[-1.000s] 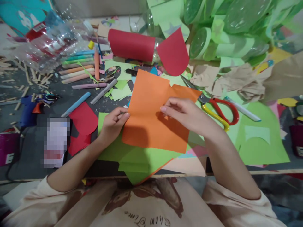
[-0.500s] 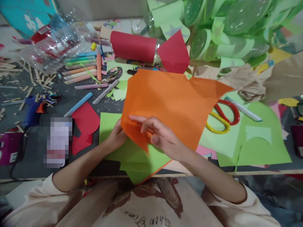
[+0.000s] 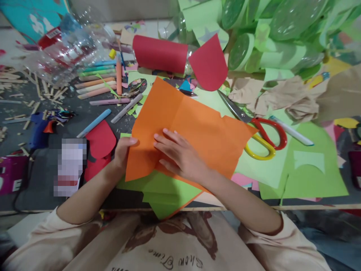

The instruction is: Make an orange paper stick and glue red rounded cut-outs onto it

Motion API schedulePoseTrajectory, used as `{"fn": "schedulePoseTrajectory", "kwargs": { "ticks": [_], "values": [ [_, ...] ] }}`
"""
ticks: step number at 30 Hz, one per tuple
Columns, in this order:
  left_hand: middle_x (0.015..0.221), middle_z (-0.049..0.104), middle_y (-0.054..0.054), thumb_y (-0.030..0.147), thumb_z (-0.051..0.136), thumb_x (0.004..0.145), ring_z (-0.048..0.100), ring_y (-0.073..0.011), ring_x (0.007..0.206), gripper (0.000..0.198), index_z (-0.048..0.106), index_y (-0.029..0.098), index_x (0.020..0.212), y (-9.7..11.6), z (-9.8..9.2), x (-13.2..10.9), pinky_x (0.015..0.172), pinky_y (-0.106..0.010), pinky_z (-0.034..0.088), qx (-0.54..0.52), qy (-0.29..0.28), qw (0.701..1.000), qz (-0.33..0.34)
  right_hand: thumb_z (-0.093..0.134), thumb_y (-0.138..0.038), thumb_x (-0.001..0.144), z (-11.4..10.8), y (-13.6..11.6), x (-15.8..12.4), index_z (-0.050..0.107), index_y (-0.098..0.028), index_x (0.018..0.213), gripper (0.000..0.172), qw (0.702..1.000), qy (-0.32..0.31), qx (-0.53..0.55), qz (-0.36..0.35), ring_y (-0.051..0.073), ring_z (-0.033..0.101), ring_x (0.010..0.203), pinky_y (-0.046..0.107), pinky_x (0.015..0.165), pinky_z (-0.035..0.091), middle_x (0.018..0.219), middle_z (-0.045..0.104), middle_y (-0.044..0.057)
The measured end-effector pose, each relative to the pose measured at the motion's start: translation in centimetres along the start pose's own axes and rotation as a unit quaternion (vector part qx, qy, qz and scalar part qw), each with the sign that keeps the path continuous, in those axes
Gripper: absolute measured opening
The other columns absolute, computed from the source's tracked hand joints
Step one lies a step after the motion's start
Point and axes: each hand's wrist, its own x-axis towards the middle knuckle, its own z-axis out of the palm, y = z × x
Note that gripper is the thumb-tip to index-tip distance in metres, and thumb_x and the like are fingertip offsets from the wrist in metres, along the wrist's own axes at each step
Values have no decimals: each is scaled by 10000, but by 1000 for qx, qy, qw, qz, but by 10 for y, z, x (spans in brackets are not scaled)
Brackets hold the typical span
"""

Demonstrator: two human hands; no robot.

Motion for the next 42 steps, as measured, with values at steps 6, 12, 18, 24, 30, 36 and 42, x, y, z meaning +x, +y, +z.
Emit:
{"fn": "schedulePoseTrajectory", "kwargs": {
  "ticks": [6,12,18,24,30,36,42],
  "values": [
    [780,722,-36,159,420,543,674,-208,764,293,656,167,717,14,-12,14,714,-304,544,133,12,991,-18,457,-221,944,-3,0,0,493,-229,1312,370,999,-31,-31,-3,227,386,1410,522,1134,374,1381,584,71],
    [828,728,-41,225,558,647,689,-226,833,203,673,167,804,16,-4,13,741,-304,535,178,58,981,-39,457,-177,939,-3,1,1,558,-194,1200,281,999,-7,-33,-15,230,498,1327,464,1073,469,1259,666,83],
    [888,747,-45,275,588,730,698,-219,869,269,697,153,944,18,-1,12,802,-310,549,173,78,981,-33,475,-176,938,-21,-6,5,569,-246,1165,255,999,29,-5,16,202,614,1185,422,984,526,1193,689,83],
    [883,750,-42,278,610,729,705,-251,884,237,700,169,919,20,-2,12,773,-338,572,145,151,978,-24,543,-162,896,-66,-16,-11,641,-261,1006,178,984,138,-81,75,191,685,907,339,772,548,953,730,52],
    [980,752,-79,272,591,781,653,-309,1098,200,697,165,913,18,1,13,978,-408,517,49,171,984,-4,521,-218,859,-130,17,-50,682,-199,957,189,896,126,-323,278,226,649,767,357,700,510,905,722,127],
    [1242,674,-80,300,478,917,581,-244,1238,330,591,162,1195,11,5,23,1073,-358,457,-80,189,978,43,548,-209,816,-146,47,-84,564,-161,1273,460,864,-43,-361,347,303,627,1034,391,856,481,1150,673,196],
    [1338,611,-102,312,427,960,541,-239,1284,386,531,138,1288,7,7,27,1089,-363,450,-112,190,974,46,577,-203,764,-133,47,-64,512,-117,1358,603,830,-63,-376,406,332,607,956,409,827,485,1013,631,206]
  ]
}}
